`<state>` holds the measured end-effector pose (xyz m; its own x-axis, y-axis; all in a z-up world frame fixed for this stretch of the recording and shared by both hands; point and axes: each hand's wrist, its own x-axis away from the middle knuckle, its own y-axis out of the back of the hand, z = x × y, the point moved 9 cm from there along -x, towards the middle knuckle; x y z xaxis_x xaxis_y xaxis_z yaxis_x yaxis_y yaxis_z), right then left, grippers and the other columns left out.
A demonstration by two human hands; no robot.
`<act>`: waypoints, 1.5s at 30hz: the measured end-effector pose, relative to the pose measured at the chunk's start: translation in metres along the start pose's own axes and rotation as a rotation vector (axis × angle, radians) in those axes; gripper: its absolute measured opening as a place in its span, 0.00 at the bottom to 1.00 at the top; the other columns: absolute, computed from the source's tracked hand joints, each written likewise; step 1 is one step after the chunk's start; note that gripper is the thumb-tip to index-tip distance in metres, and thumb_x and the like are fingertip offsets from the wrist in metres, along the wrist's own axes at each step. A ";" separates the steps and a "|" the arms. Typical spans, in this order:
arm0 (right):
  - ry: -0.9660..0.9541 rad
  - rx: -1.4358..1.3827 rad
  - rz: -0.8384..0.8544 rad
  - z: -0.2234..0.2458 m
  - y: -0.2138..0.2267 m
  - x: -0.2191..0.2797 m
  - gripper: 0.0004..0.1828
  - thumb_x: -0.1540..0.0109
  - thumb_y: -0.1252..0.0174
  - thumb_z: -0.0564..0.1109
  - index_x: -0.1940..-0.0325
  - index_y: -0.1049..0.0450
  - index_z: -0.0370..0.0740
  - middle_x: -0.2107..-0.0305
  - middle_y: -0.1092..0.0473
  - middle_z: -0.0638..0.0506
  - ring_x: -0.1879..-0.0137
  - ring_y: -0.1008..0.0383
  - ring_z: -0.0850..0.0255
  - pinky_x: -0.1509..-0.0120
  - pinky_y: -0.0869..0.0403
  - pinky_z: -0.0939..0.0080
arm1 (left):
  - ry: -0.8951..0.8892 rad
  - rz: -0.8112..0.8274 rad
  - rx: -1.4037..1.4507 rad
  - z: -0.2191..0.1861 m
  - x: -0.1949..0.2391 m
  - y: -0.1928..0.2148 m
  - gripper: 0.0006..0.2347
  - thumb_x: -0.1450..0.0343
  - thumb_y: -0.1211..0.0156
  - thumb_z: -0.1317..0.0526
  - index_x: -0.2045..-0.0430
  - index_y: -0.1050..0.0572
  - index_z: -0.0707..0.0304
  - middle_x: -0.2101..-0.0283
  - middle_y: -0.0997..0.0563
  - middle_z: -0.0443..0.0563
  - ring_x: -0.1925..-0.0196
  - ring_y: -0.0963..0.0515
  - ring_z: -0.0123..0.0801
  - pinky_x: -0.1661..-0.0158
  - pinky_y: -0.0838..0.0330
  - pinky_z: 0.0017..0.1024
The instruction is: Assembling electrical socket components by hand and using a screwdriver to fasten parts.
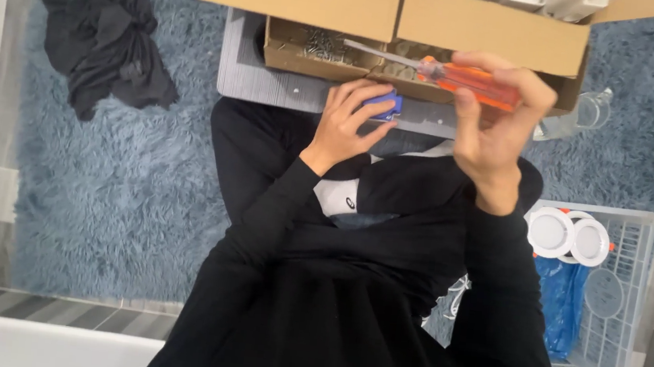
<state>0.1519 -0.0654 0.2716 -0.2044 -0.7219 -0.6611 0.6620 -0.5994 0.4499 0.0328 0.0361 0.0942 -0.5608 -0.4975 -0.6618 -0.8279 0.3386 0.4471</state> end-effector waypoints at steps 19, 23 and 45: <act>0.188 0.135 -0.041 -0.067 -0.103 0.020 0.17 0.28 0.35 0.37 0.41 0.36 0.34 0.42 0.22 0.39 0.42 0.17 0.39 0.44 0.18 0.47 | -0.168 -0.151 -0.150 -0.019 0.005 0.030 0.12 0.27 0.26 0.53 0.52 0.17 0.52 0.40 0.18 0.47 0.34 0.22 0.44 0.39 0.34 0.38; 0.157 0.096 -0.101 -0.068 -0.084 0.030 0.17 0.28 0.35 0.36 0.43 0.36 0.33 0.44 0.21 0.39 0.43 0.17 0.40 0.45 0.18 0.47 | -0.123 -0.185 -0.110 -0.019 -0.003 0.066 0.14 0.29 0.23 0.56 0.50 0.16 0.52 0.40 0.17 0.47 0.38 0.20 0.46 0.40 0.32 0.40; -0.148 -0.312 -0.417 -0.045 0.019 0.072 0.12 0.20 0.58 0.44 0.37 0.52 0.42 0.45 0.31 0.28 0.45 0.23 0.51 0.43 0.16 0.51 | -0.003 -0.029 -0.144 -0.021 -0.086 0.107 0.06 0.20 0.32 0.67 0.51 0.16 0.57 0.57 0.14 0.43 0.56 0.17 0.34 0.56 0.32 0.29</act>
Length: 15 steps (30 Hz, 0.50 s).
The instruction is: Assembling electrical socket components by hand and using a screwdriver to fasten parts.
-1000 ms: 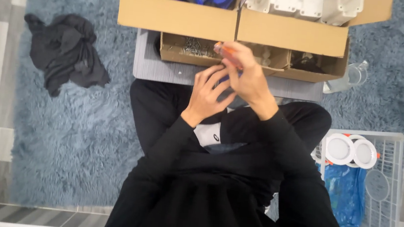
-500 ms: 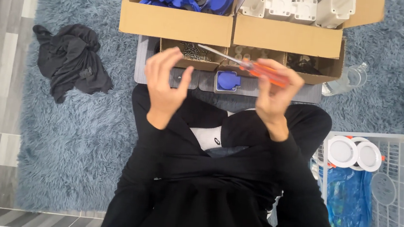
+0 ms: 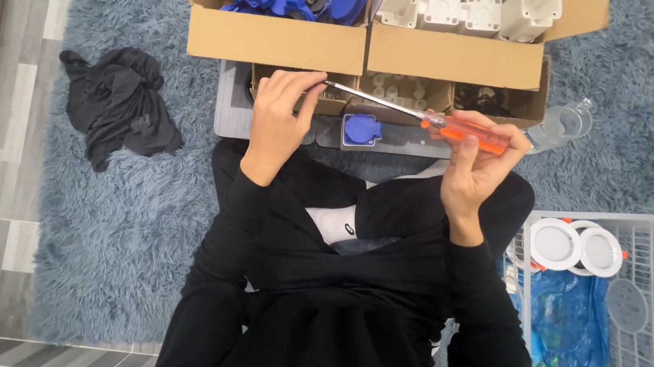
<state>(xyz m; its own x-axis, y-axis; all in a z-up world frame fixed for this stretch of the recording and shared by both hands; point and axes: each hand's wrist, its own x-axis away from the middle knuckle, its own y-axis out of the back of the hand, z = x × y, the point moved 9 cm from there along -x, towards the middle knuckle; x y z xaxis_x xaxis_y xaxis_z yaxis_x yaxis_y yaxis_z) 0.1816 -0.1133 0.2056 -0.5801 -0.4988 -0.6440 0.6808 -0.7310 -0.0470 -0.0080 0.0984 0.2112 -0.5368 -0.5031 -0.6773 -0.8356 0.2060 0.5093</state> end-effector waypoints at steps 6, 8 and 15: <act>-0.028 -0.072 -0.040 -0.014 0.007 0.003 0.12 0.20 0.57 0.43 0.36 0.52 0.43 0.44 0.32 0.28 0.44 0.22 0.49 0.42 0.15 0.52 | 0.067 0.039 0.146 0.013 -0.002 -0.014 0.08 0.21 0.30 0.66 0.49 0.17 0.53 0.56 0.12 0.41 0.54 0.13 0.35 0.55 0.29 0.30; -0.029 -0.084 -0.043 -0.016 0.008 0.003 0.12 0.20 0.58 0.43 0.36 0.52 0.43 0.44 0.32 0.28 0.44 0.21 0.49 0.42 0.15 0.52 | 0.077 0.033 0.197 0.010 -0.004 -0.011 0.07 0.21 0.30 0.67 0.51 0.16 0.55 0.57 0.12 0.43 0.55 0.13 0.37 0.55 0.27 0.30; -0.051 -0.158 -0.061 -0.023 0.021 0.007 0.12 0.21 0.58 0.43 0.36 0.52 0.43 0.44 0.32 0.26 0.45 0.20 0.46 0.40 0.14 0.50 | 0.102 -0.015 0.365 0.013 -0.002 -0.003 0.06 0.23 0.28 0.68 0.54 0.13 0.55 0.59 0.12 0.47 0.61 0.12 0.37 0.59 0.22 0.28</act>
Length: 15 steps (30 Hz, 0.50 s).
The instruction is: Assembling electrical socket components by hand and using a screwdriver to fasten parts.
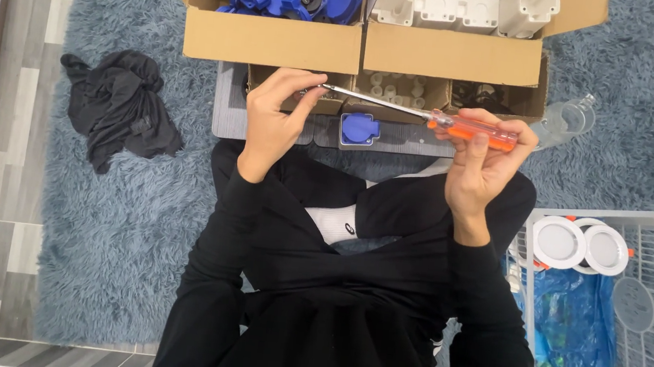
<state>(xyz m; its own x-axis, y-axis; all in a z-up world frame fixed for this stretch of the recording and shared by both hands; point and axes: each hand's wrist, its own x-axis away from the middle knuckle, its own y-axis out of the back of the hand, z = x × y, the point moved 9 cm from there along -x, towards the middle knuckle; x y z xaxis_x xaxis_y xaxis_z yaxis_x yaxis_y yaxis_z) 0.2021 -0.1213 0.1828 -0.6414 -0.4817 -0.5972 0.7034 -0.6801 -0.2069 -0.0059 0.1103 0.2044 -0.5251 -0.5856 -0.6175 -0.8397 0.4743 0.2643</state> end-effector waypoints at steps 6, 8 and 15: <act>-0.012 -0.048 0.008 -0.004 0.014 0.002 0.13 0.21 0.58 0.42 0.35 0.52 0.43 0.44 0.32 0.26 0.44 0.20 0.46 0.40 0.14 0.52 | -0.006 0.037 0.072 -0.008 0.005 0.000 0.09 0.22 0.32 0.71 0.51 0.12 0.59 0.58 0.13 0.53 0.62 0.14 0.37 0.59 0.20 0.31; -0.003 -0.048 0.025 -0.001 0.016 0.000 0.13 0.21 0.58 0.42 0.35 0.52 0.43 0.45 0.33 0.26 0.44 0.21 0.45 0.40 0.14 0.51 | -0.023 0.060 0.069 -0.010 0.007 0.001 0.09 0.22 0.32 0.72 0.52 0.12 0.59 0.58 0.14 0.53 0.62 0.13 0.39 0.60 0.20 0.32; 0.065 0.045 0.148 0.003 0.032 -0.001 0.15 0.22 0.54 0.40 0.37 0.53 0.39 0.47 0.34 0.19 0.45 0.22 0.39 0.40 0.16 0.42 | -0.060 0.187 0.051 -0.023 0.018 0.001 0.09 0.23 0.32 0.75 0.57 0.10 0.60 0.60 0.13 0.54 0.63 0.12 0.44 0.60 0.18 0.32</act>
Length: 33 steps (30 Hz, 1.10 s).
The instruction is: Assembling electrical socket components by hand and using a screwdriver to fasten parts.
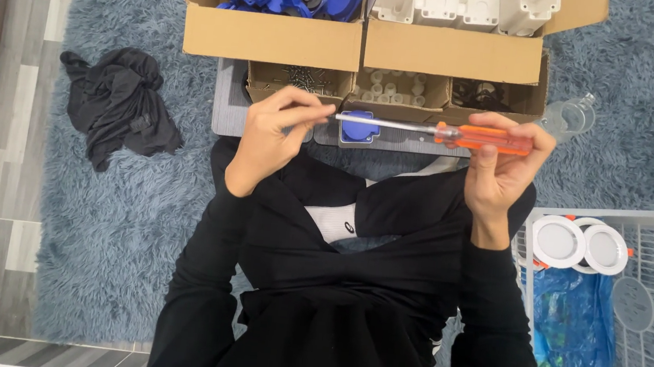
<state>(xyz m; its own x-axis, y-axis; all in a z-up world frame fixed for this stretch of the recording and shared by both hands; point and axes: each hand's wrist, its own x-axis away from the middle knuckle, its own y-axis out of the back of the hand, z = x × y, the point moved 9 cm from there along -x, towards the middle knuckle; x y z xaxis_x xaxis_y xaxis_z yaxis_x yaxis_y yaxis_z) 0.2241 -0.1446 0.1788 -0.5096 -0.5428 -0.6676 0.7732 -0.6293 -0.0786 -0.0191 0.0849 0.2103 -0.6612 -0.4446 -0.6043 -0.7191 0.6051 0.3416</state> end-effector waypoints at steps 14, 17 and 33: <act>0.084 0.265 0.059 0.038 -0.069 -0.009 0.19 0.24 0.41 0.44 0.36 0.42 0.38 0.52 0.23 0.32 0.45 0.19 0.45 0.45 0.21 0.52 | -0.354 0.005 -0.416 -0.073 -0.001 -0.056 0.18 0.22 0.30 0.58 0.37 0.21 0.57 0.41 0.19 0.55 0.39 0.18 0.48 0.43 0.24 0.42; 0.140 0.289 0.101 0.030 -0.082 0.004 0.22 0.29 0.33 0.39 0.40 0.38 0.29 0.55 0.22 0.30 0.50 0.18 0.41 0.48 0.21 0.49 | -0.423 -0.015 -0.444 -0.098 -0.001 -0.070 0.14 0.20 0.36 0.64 0.38 0.20 0.55 0.45 0.19 0.54 0.47 0.16 0.44 0.52 0.21 0.36; 0.115 0.407 0.314 -0.049 -0.110 0.022 0.24 0.33 0.26 0.41 0.36 0.24 0.31 0.45 0.23 0.39 0.40 0.22 0.40 0.33 0.26 0.42 | -0.218 -0.268 -0.156 -0.078 0.013 0.039 0.24 0.25 0.23 0.65 0.37 0.30 0.64 0.50 0.26 0.66 0.49 0.19 0.63 0.47 0.20 0.48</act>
<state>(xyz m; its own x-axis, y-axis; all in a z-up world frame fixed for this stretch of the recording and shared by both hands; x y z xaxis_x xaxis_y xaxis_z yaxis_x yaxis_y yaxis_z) 0.1461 -0.0597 0.1363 -0.2146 -0.6897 -0.6916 0.6613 -0.6237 0.4169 -0.0723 0.0515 0.2721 -0.3960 -0.4125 -0.8204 -0.8956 0.3707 0.2460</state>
